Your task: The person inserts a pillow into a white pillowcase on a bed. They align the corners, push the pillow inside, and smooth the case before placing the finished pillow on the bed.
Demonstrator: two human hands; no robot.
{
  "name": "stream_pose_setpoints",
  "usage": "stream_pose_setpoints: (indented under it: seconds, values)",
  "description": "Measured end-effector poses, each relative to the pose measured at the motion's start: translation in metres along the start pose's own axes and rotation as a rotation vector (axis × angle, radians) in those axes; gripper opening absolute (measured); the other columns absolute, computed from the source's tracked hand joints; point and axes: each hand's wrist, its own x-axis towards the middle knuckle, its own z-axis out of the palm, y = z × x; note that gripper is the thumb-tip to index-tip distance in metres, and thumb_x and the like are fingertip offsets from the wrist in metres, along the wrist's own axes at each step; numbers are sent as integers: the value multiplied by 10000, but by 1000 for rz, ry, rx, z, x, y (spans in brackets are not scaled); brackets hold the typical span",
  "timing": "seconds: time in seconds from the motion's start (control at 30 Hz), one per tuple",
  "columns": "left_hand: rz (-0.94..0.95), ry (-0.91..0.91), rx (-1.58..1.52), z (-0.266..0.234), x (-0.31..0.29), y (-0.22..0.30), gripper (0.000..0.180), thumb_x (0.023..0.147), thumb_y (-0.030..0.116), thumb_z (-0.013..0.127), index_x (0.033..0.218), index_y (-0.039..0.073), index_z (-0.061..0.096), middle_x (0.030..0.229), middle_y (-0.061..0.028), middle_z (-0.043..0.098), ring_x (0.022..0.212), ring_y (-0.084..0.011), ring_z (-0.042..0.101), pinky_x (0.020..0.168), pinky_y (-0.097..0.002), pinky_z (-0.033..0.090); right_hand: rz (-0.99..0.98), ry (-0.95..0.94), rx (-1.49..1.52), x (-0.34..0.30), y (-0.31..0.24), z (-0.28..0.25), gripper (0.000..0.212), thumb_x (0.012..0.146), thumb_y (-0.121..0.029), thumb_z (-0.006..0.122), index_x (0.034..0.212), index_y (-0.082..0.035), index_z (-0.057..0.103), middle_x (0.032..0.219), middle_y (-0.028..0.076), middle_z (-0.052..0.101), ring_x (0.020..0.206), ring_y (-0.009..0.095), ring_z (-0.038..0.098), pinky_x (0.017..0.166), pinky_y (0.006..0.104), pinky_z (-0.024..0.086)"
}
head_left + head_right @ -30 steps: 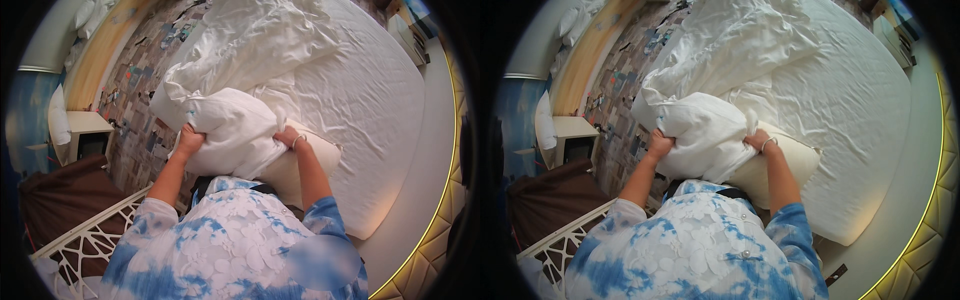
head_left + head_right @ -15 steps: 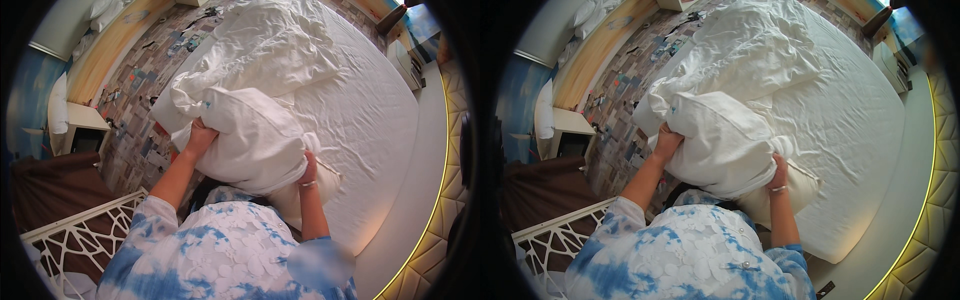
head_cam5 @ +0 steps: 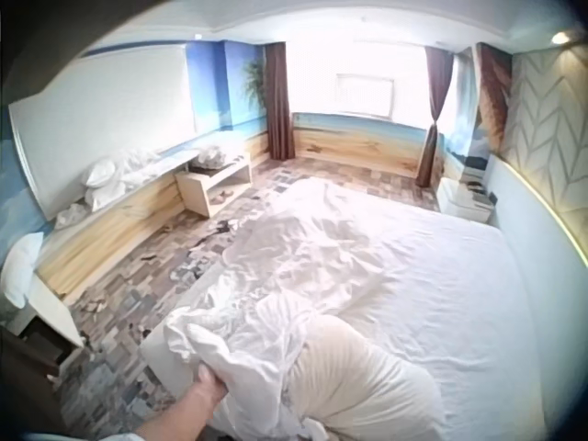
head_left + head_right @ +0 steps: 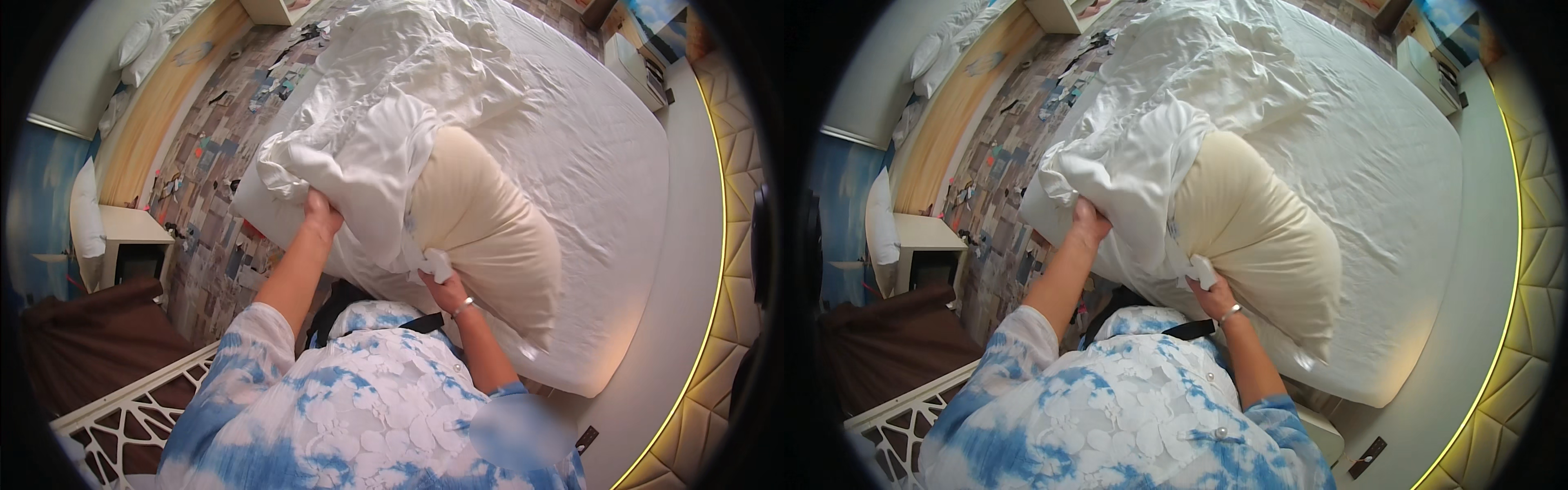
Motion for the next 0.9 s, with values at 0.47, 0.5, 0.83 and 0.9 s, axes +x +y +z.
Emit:
stream_pose_setpoints:
  seconds: [0.47, 0.5, 0.83, 0.9]
  values:
    - [-178, 297, 597, -55, -19, -77, 325, 861, 359, 623, 1037, 88, 584, 917, -35, 613, 829, -180, 595, 722, -346, 486, 198, -149, -1, 122, -41, 38, 454, 863, -384, 636, 1107, -3, 598, 1034, 123, 667, 927, 245, 640, 809, 332, 498]
    - [-238, 273, 609, -55, -20, -83, 306, 865, 363, 617, 995, 86, 601, 862, -29, 622, 796, -178, 603, 718, -339, 485, 348, -234, 262, 135, -39, 42, 496, 867, -412, 627, 1159, -14, 579, 1086, 113, 651, 972, 242, 626, 840, 343, 490]
    - [-141, 326, 450, -21, -14, -78, 518, 844, 375, 661, 1127, -43, 546, 1033, -131, 582, 835, -261, 598, 675, -421, 555, 532, -248, 891, 129, -45, 42, 573, 894, -428, 585, 1302, -44, 469, 1230, 105, 576, 1096, 263, 567, 947, 409, 447]
    - [-76, 367, 411, -33, 1, -82, 470, 847, 300, 665, 1128, -57, 544, 1053, -144, 588, 867, -268, 609, 681, -420, 556, 403, -43, 744, 121, -17, 21, 587, 911, -431, 555, 1333, -41, 436, 1264, 112, 556, 1139, 265, 547, 989, 416, 423]
